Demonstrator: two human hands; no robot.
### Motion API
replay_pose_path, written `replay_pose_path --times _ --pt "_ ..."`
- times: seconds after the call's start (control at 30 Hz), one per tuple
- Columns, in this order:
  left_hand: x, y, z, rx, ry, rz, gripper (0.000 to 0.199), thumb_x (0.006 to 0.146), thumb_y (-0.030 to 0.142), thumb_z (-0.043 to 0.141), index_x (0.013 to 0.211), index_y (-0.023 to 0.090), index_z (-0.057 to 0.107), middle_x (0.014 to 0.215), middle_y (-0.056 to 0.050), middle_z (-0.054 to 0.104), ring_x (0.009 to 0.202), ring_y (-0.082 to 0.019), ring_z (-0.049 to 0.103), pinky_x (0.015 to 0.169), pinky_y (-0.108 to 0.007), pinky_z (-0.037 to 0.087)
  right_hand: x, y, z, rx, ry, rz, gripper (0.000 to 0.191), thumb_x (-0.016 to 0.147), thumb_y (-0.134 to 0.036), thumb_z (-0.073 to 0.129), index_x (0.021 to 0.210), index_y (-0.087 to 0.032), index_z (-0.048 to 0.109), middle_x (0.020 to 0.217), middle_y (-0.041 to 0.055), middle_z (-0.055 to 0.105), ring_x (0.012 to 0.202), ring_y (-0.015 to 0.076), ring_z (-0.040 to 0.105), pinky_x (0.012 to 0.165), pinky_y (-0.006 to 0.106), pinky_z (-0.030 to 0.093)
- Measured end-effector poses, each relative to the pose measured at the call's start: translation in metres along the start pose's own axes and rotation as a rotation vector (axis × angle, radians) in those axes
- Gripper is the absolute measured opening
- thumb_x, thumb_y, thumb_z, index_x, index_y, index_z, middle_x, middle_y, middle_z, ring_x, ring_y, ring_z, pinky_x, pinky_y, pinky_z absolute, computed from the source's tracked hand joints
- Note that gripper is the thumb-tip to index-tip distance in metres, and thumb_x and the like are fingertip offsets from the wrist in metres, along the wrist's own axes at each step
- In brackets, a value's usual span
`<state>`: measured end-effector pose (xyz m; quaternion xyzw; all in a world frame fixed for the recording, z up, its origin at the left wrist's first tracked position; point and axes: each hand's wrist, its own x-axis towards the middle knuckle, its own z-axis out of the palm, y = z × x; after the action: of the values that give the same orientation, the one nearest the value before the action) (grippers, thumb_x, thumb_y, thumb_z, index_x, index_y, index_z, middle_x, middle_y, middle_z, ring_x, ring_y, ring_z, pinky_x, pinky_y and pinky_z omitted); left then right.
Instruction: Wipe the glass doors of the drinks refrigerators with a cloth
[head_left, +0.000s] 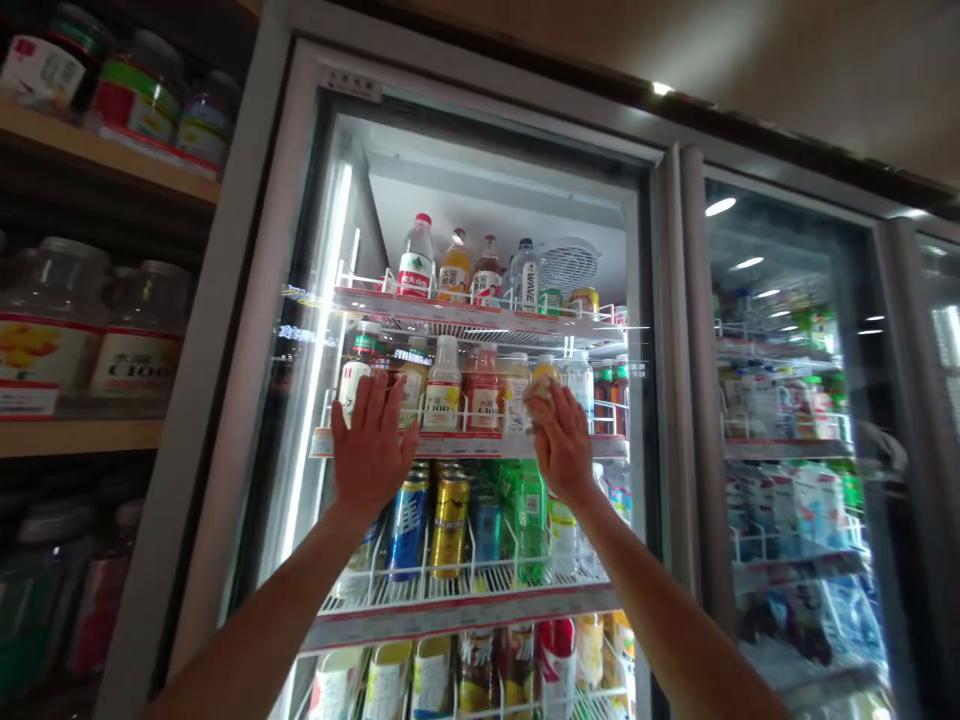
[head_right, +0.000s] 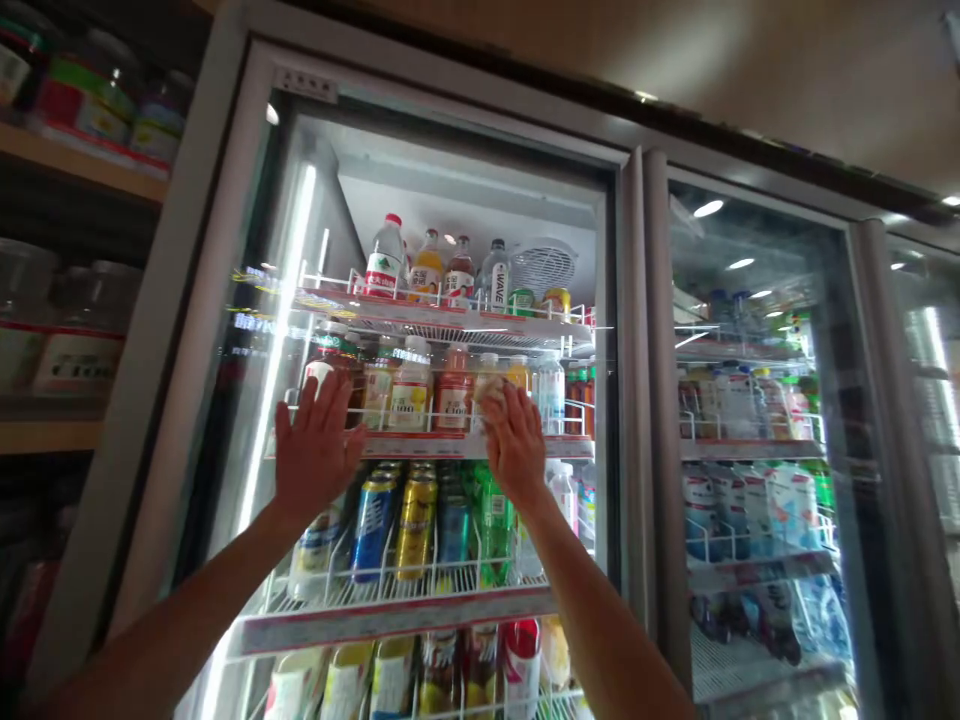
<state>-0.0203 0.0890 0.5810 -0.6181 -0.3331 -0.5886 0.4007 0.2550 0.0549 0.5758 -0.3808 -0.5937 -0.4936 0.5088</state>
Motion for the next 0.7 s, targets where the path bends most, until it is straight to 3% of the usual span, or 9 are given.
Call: replay_pose_path --times 0.13,0.2,0.3,0.37,0.43,0.5,0.6,0.63,0.7 --pt "-0.002 0.001 0.001 0.016 0.006 0.014 0.06 0.089 0.036 0.04 0.144 0.018 0.022 0.148 -0.013 0.029 0.139 -0.027 0.019 0.112 -0.053 0.01 -0.002 0.07 -0.019 -0.081 0.22 0.344 0.045 0.085 -0.02 0.038 0.128 -0.016 0.05 0.141 0.014 0.041 0.132 0.0274 0.034 0.105 0.055 0.033" --pt "-0.002 0.001 0.002 0.022 0.007 0.012 0.06 0.089 0.036 0.039 0.144 0.017 0.022 0.148 -0.013 0.027 0.14 -0.027 0.018 0.112 -0.052 0.008 -0.002 0.078 -0.017 -0.099 0.297 0.468 0.046 0.084 -0.02 0.038 0.128 -0.014 0.049 0.14 0.0165 0.041 0.131 0.0293 0.035 0.105 0.057 0.032" --pt "0.0 0.003 0.003 0.011 0.008 0.005 0.059 0.089 0.038 0.038 0.143 0.016 0.024 0.149 -0.013 0.027 0.14 -0.027 0.017 0.113 -0.051 0.007 -0.004 0.024 0.003 -0.062 0.279 0.386 0.046 0.085 -0.017 0.038 0.13 -0.015 0.047 0.144 0.0144 0.035 0.136 0.028 0.027 0.107 0.054 0.03" --pt "0.001 0.001 0.001 0.003 0.0 0.008 0.058 0.09 0.039 0.037 0.142 0.016 0.026 0.148 -0.013 0.028 0.14 -0.026 0.017 0.113 -0.05 0.006 -0.005 -0.026 0.016 -0.004 0.115 0.148 0.048 0.085 -0.015 0.039 0.132 -0.02 0.046 0.147 0.0096 0.032 0.139 0.0258 0.021 0.109 0.05 0.03" --pt "-0.003 -0.007 -0.004 0.005 -0.029 0.023 0.057 0.09 0.04 0.036 0.141 0.017 0.029 0.148 -0.013 0.029 0.14 -0.026 0.018 0.113 -0.049 0.008 -0.006 -0.054 0.019 0.037 -0.021 -0.026 0.048 0.084 -0.016 0.043 0.131 -0.025 0.046 0.149 0.0044 0.03 0.14 0.0246 0.019 0.109 0.047 0.03" --pt "-0.013 -0.022 -0.012 0.04 -0.042 -0.007 0.055 0.09 0.042 0.037 0.14 0.019 0.032 0.149 -0.012 0.027 0.139 -0.026 0.018 0.113 -0.049 0.011 -0.002 -0.048 0.013 0.031 -0.023 -0.009 0.049 0.084 -0.016 0.044 0.132 -0.026 0.045 0.149 0.0029 0.03 0.139 0.0253 0.022 0.109 0.048 0.03" --pt "-0.034 -0.05 -0.024 0.106 -0.015 -0.102 0.055 0.091 0.041 0.036 0.141 0.019 0.03 0.151 -0.014 0.021 0.14 -0.028 0.015 0.111 -0.052 0.014 0.011 -0.017 0.008 -0.032 0.202 0.282 0.049 0.085 -0.018 0.041 0.134 -0.022 0.044 0.147 0.0082 0.033 0.136 0.029 0.028 0.106 0.055 0.03" --pt "-0.041 -0.057 -0.026 0.113 -0.007 -0.114 0.056 0.091 0.04 0.036 0.141 0.017 0.028 0.151 -0.015 0.02 0.14 -0.029 0.015 0.111 -0.052 0.015 0.016 -0.015 0.011 -0.042 0.244 0.345 0.049 0.085 -0.018 0.041 0.134 -0.02 0.044 0.146 0.0099 0.033 0.136 0.0302 0.028 0.106 0.056 0.029" --pt "-0.05 -0.067 -0.028 0.107 -0.002 -0.097 0.056 0.091 0.038 0.037 0.142 0.017 0.027 0.15 -0.016 0.021 0.14 -0.028 0.014 0.111 -0.05 0.017 0.021 -0.038 0.021 -0.024 0.227 0.324 0.049 0.086 -0.017 0.04 0.134 -0.018 0.043 0.146 0.0111 0.033 0.137 0.03 0.026 0.107 0.055 0.03"
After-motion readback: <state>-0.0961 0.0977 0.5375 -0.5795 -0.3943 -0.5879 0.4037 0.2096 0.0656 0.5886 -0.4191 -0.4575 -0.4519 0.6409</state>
